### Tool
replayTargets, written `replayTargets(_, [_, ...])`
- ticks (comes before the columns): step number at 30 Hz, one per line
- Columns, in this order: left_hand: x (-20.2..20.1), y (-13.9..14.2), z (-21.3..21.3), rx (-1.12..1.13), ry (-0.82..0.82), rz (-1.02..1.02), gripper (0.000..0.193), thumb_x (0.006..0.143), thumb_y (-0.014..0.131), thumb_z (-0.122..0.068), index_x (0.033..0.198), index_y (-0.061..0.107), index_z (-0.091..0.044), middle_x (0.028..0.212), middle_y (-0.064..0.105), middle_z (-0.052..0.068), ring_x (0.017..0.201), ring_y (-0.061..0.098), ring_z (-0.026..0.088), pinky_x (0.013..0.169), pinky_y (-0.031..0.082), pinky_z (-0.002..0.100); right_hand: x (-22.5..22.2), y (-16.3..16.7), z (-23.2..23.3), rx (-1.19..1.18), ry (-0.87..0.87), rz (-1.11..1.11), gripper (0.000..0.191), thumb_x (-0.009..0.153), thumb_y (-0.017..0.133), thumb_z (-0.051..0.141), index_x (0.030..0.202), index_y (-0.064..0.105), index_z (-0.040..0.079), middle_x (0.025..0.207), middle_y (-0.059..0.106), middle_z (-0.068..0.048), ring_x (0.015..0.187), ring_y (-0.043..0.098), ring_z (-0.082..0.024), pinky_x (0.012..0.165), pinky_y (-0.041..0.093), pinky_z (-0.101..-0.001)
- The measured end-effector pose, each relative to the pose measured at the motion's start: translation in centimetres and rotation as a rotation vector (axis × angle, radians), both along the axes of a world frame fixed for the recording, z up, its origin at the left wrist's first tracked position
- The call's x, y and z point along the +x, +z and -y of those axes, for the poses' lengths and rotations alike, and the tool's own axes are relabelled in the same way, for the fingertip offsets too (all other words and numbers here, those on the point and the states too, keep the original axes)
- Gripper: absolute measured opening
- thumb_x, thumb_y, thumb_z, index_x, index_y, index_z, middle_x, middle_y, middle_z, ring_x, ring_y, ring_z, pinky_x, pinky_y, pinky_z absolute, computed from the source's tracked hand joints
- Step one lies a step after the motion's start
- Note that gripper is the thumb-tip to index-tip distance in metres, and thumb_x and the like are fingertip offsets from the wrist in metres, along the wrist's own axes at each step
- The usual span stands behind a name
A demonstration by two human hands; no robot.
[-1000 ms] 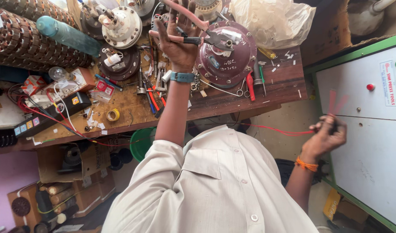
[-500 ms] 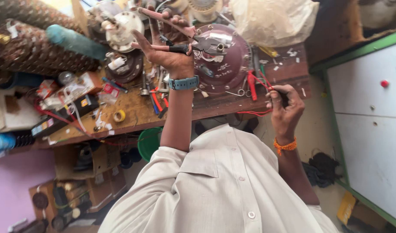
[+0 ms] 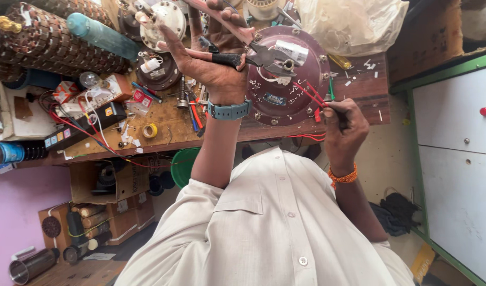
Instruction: The person uses a screwdriver to tighten connections on a small electrical component, then uses a multimeter to test the circuit. They handle wires and tools on a cluttered workbench in a workshop.
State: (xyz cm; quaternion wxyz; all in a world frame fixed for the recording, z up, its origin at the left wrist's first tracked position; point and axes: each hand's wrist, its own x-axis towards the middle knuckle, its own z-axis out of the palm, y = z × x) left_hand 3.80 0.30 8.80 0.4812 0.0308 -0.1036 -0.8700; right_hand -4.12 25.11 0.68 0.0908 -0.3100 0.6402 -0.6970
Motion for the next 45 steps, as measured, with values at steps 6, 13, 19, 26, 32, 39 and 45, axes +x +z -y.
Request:
replayTargets(6, [-0.3,-0.8,0.0,-0.079,-0.158,-0.156,0.064,0.095,0.06,-0.068,0.132,0.058,-0.017,0.118,0.065,0.01,0.1,0.067,0.027,0.08,0.059,0.047,0.6,-0.5,-0.1,0.043,-0.008,0.055,0.01,0.105,0.07,0.005,0.105,0.066,-0.004,0.089,0.06,-0.002,0.078,0.055,-0.005,0.066,0.043,-0.021])
replayTargets(13, [-0.1,-0.8,-0.2,-0.031,-0.118,-0.145,0.068,0.097,0.059,-0.071,0.135,0.057,-0.014,0.117,0.066,0.013,0.098,0.068,0.03,0.081,0.059,0.049,1.0,-0.8,-0.1,0.07,0.002,0.012,0.008,0.102,0.072,0.002,0.102,0.067,-0.005,0.089,0.063,-0.004,0.081,0.059,-0.008,0.072,0.047,-0.0218])
replayTargets(19, [1.1,-0.6,0.1,-0.002,-0.113,-0.143,0.069,0.091,0.061,-0.072,0.131,0.057,-0.016,0.114,0.067,0.012,0.096,0.068,0.029,0.082,0.06,0.047,1.8,-0.7,-0.2,0.107,0.002,0.052,0.011,0.102,0.074,0.006,0.102,0.07,-0.005,0.086,0.068,-0.003,0.08,0.062,-0.007,0.073,0.05,-0.0214])
replayTargets(26, [1.8,-0.5,0.0,-0.061,-0.027,-0.135,0.071,0.098,0.061,-0.069,0.142,0.057,-0.014,0.113,0.066,0.012,0.095,0.067,0.027,0.083,0.058,0.045,3.0,-0.1,0.3,0.116,0.101,0.154,0.014,0.101,0.072,0.01,0.103,0.07,-0.004,0.085,0.071,-0.003,0.079,0.067,-0.006,0.071,0.053,-0.0198])
replayTargets(32, [2.5,0.0,0.2,-0.044,-0.047,-0.175,0.073,0.091,0.062,-0.072,0.137,0.057,-0.016,0.108,0.067,0.011,0.093,0.067,0.027,0.08,0.058,0.046,1.6,1.7,0.1,0.198,0.146,-0.073,0.013,0.1,0.074,0.008,0.107,0.073,-0.003,0.089,0.071,-0.006,0.079,0.064,-0.008,0.069,0.05,-0.0226])
replayTargets(39, [3.2,0.3,0.1,-0.012,0.11,-0.089,0.067,0.097,0.06,-0.066,0.131,0.057,-0.008,0.107,0.065,0.013,0.092,0.066,0.03,0.081,0.057,0.046,-0.2,5.0,1.3,0.253,0.172,-0.271,0.019,0.094,0.081,0.006,0.108,0.074,-0.003,0.094,0.073,-0.009,0.079,0.065,-0.011,0.069,0.051,-0.0249])
replayTargets(45, [3.6,0.6,0.3,-0.042,0.132,-0.172,0.066,0.097,0.059,-0.066,0.128,0.058,-0.007,0.105,0.065,0.013,0.092,0.066,0.029,0.085,0.056,0.043,0.5,6.7,2.5,0.251,0.169,-0.314,0.018,0.099,0.077,0.001,0.117,0.074,-0.001,0.096,0.069,-0.008,0.082,0.063,-0.01,0.071,0.05,-0.0271])
